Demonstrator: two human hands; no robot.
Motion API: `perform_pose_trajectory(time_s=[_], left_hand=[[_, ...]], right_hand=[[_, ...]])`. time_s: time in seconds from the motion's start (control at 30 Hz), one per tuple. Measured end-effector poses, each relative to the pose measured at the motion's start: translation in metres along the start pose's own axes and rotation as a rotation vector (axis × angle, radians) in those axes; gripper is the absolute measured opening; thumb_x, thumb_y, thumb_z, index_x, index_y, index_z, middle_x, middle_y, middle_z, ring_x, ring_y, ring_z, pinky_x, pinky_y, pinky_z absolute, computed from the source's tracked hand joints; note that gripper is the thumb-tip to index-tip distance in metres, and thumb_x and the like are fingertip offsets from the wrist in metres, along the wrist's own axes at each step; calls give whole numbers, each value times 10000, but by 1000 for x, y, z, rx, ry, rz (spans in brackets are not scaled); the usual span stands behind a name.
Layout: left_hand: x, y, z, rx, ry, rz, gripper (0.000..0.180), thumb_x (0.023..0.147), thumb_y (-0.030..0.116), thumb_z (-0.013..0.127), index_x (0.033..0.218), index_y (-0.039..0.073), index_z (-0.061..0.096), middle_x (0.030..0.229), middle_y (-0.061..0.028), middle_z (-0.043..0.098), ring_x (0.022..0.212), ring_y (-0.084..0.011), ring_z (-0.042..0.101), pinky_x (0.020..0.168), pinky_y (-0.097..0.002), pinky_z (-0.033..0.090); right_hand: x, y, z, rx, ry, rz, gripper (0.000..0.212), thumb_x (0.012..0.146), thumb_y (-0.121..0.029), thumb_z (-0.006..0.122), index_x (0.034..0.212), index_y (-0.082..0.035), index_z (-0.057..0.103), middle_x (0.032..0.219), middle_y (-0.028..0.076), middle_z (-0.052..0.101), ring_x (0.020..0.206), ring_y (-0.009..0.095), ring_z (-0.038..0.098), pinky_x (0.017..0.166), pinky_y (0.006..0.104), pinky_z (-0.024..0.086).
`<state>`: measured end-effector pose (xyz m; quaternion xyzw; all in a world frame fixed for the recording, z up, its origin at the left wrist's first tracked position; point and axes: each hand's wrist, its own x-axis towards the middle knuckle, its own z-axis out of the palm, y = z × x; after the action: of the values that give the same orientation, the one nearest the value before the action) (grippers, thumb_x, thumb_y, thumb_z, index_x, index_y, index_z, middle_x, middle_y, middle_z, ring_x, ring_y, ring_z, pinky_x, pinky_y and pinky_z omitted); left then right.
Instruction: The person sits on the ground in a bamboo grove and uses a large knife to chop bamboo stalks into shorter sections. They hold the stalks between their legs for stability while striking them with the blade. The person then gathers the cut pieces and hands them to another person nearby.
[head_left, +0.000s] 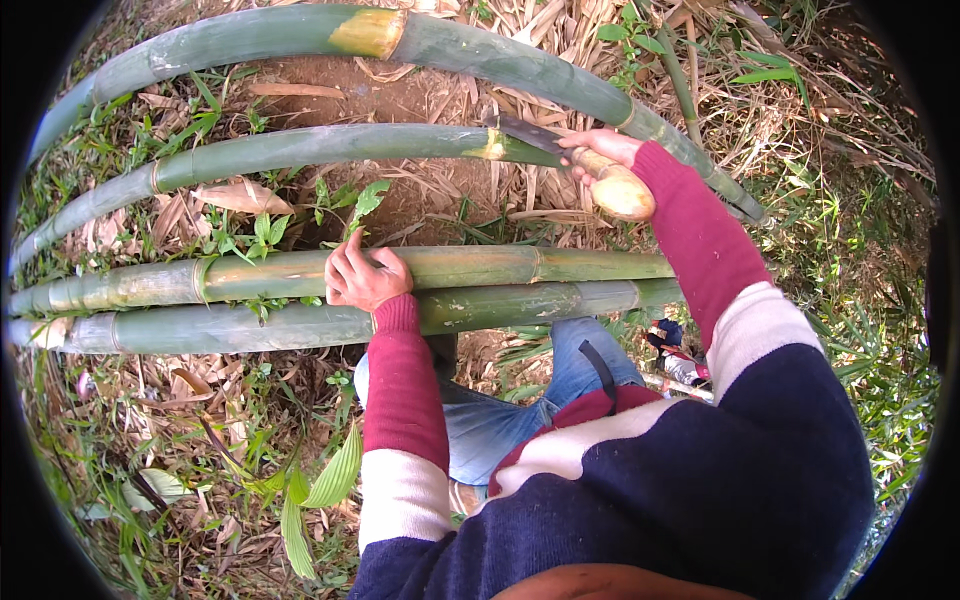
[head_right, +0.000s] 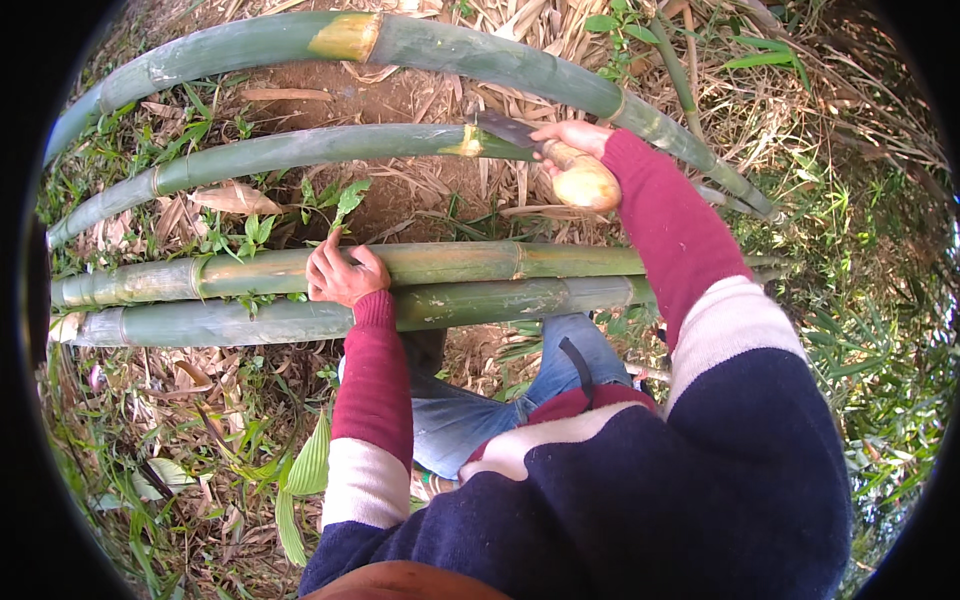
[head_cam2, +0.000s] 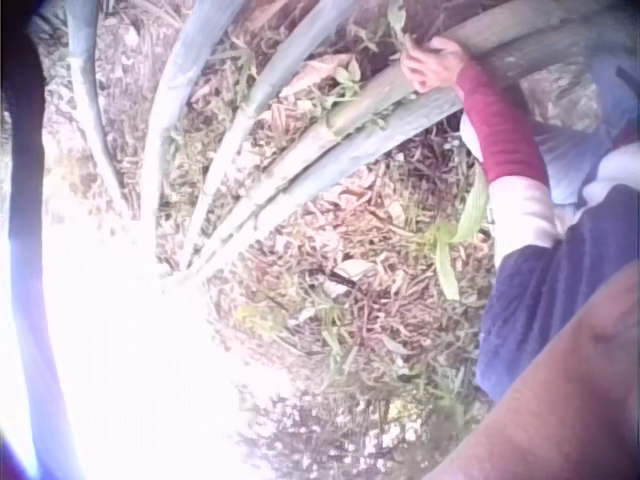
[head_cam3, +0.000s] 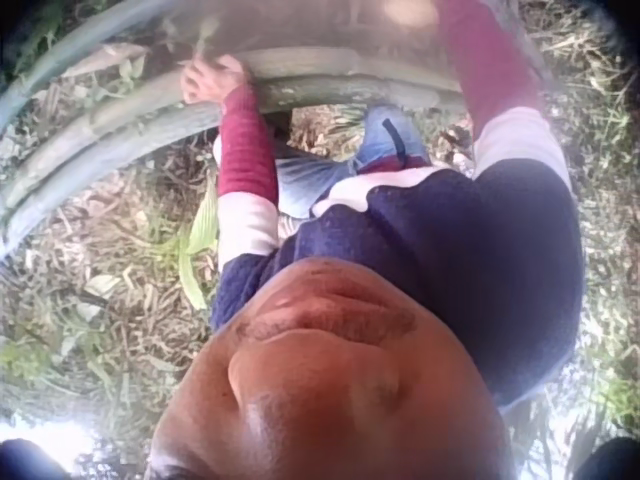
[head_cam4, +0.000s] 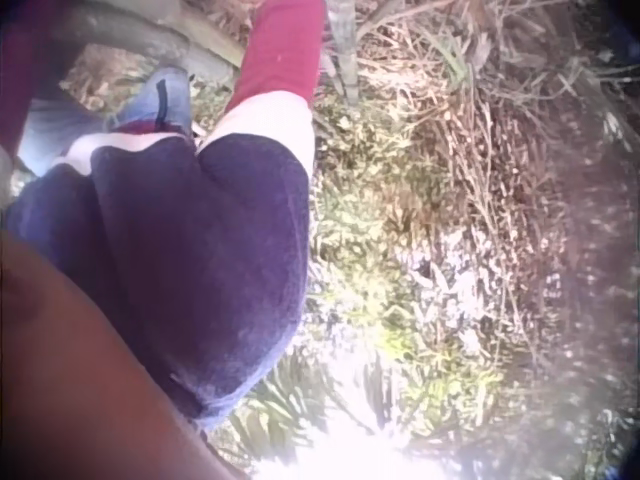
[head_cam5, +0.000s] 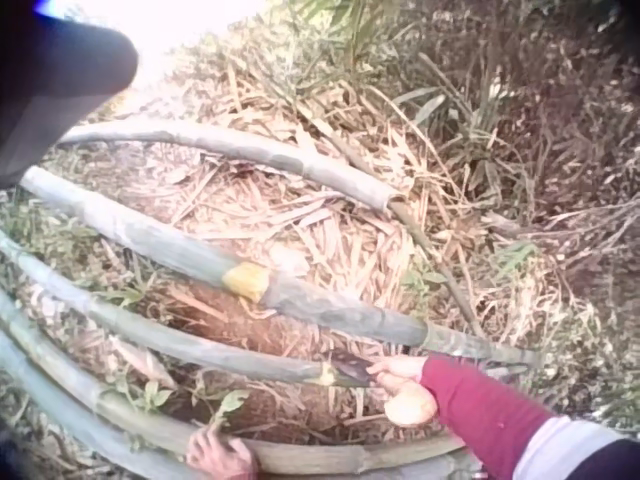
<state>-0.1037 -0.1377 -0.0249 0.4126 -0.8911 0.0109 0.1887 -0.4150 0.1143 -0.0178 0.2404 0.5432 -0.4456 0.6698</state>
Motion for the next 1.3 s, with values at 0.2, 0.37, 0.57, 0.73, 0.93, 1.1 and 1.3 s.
perform_pose_trajectory(time_s=[0.2, 0.37, 0.57, 0.73, 0.93, 1.1, 1.3], left_hand=[[2, 3, 1, 12, 21, 16, 368, 700, 158, 608, 1056, 216, 680, 1034, 10, 623, 1083, -228, 547, 894, -435, 307], [5, 4, -1, -2, 29, 26, 366, 705, 168, 608, 1062, 215, 678, 1033, 1, 616, 1089, -231, 543, 914, -439, 307], [1, 3, 0, 14, 30, 30, 360, 698, 164, 612, 1049, 213, 678, 1025, 6, 612, 1084, -230, 542, 902, -434, 309], [-5, -4, -3, 15, 36, 18, 349, 700, 155, 606, 1038, 204, 681, 1023, 1, 618, 1078, -234, 545, 903, -439, 315], [0, 8, 1, -8, 78, 45, 353, 702, 139, 595, 1037, 206, 682, 1014, 6, 619, 1065, -231, 551, 898, -437, 319], [-6, -1, 7, 65, 87, 77, 341, 710, 139, 579, 1029, 187, 689, 992, 5, 632, 1052, -243, 550, 874, -448, 333], [-7, 0, 10, 63, 89, 130, 333, 738, 151, 555, 1039, 176, 694, 1010, -6, 641, 1067, -250, 541, 904, -458, 320]], right_hand=[[9, 2, 28, 49, -155, 24, 232, 984, -276, 584, 1024, -49, 552, 740, 59, 582, 545, 152, 572, 483, 301, 530], [17, -3, 45, -29, -103, -90, 301, 963, -319, 613, 986, -31, 529, 687, 66, 578, 520, 159, 587, 432, 272, 513], [8, 20, 5, 71, 49, -48, 297, 964, -325, 607, 1008, -36, 556, 675, 41, 578, 497, 149, 565, 425, 271, 489], [-24, -27, 59, -192, -153, 78, 294, 982, -318, 590, 947, -38, 508, 668, 45, 547, 498, 161, 566, 446, 303, 529], [-3, 38, 45, 101, 67, -100, 334, 973, -298, 597, 1100, -7, 494, 673, 117, 574, 498, 245, 606, 453, 395, 556], [-60, 57, 93, -143, -345, -110, 402, 956, -428, 621, 984, -37, 533, 607, 79, 595, 439, 192, 618, 378, 332, 532], [-88, 164, 19, 240, -324, -213, 338, 981, -352, 612, 1007, -27, 525, 607, 93, 587, 426, 191, 610, 355, 310, 512]])
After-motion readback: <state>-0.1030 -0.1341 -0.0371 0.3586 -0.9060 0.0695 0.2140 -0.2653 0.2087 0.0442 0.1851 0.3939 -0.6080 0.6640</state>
